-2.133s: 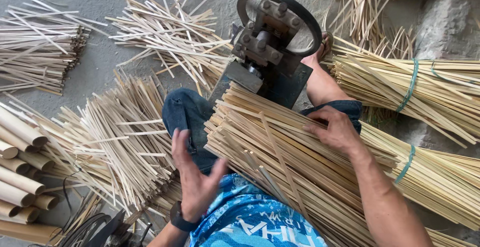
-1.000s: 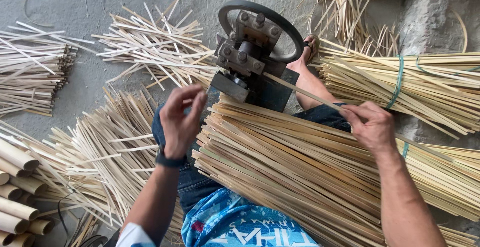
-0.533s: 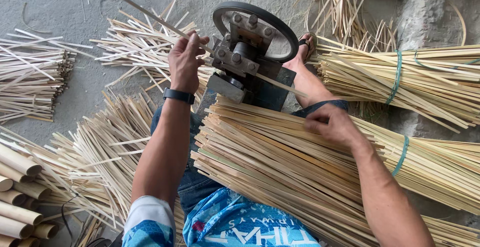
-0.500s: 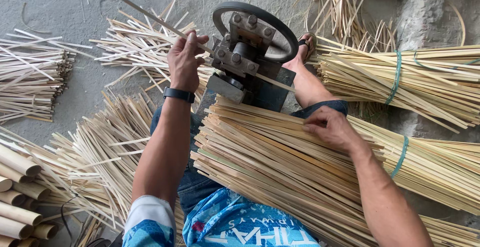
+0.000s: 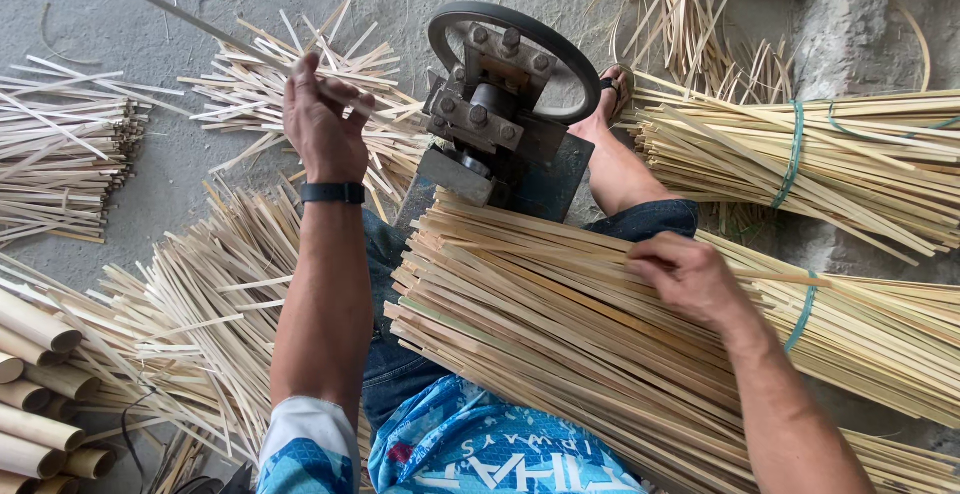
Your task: The person sits on the floor and repeatedly feeds long bamboo strips through a manual splitting machine. They hold the strips with both hands, guide them through the blade, and collect the split pieces into a growing pile on the floor.
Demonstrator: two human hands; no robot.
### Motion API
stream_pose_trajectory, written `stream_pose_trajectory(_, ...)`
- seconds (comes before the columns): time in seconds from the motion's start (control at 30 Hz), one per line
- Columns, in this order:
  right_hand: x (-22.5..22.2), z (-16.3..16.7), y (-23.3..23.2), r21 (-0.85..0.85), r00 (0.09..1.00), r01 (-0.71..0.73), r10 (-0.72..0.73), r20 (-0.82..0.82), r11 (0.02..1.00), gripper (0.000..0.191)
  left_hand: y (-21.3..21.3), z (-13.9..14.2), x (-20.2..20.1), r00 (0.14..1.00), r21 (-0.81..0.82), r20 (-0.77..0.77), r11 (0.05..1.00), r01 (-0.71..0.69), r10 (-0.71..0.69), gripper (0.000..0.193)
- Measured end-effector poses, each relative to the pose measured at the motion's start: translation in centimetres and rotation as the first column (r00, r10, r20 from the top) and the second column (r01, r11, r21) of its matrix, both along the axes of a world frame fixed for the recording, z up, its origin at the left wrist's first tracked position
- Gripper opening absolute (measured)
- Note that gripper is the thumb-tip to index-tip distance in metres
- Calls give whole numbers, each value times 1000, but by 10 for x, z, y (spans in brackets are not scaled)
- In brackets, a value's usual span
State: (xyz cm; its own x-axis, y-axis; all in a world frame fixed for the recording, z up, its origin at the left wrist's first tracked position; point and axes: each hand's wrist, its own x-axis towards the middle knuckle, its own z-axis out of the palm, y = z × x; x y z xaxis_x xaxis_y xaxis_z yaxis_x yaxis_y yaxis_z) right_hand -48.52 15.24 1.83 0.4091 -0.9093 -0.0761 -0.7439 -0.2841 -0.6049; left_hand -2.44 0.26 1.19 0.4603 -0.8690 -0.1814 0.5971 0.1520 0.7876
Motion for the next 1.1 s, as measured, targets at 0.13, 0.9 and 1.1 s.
stream_pose_trajectory(0.13,-36,20,-1,16,974,199,-200,103,980,12,12,-7,4,1000,47,6,999,-18,18,32)
stream_pose_trajectory(0.9,10,-6,-30,228,992,121,-110,-59,966,21,-8,2,-50,961,93,-13,957,276,-276,24)
stream_pose_trajectory(1.1,-5,4,-10,319,957,290,-272,-101,902,17,-10,0,-36,969,94,10,965,246,-248,30)
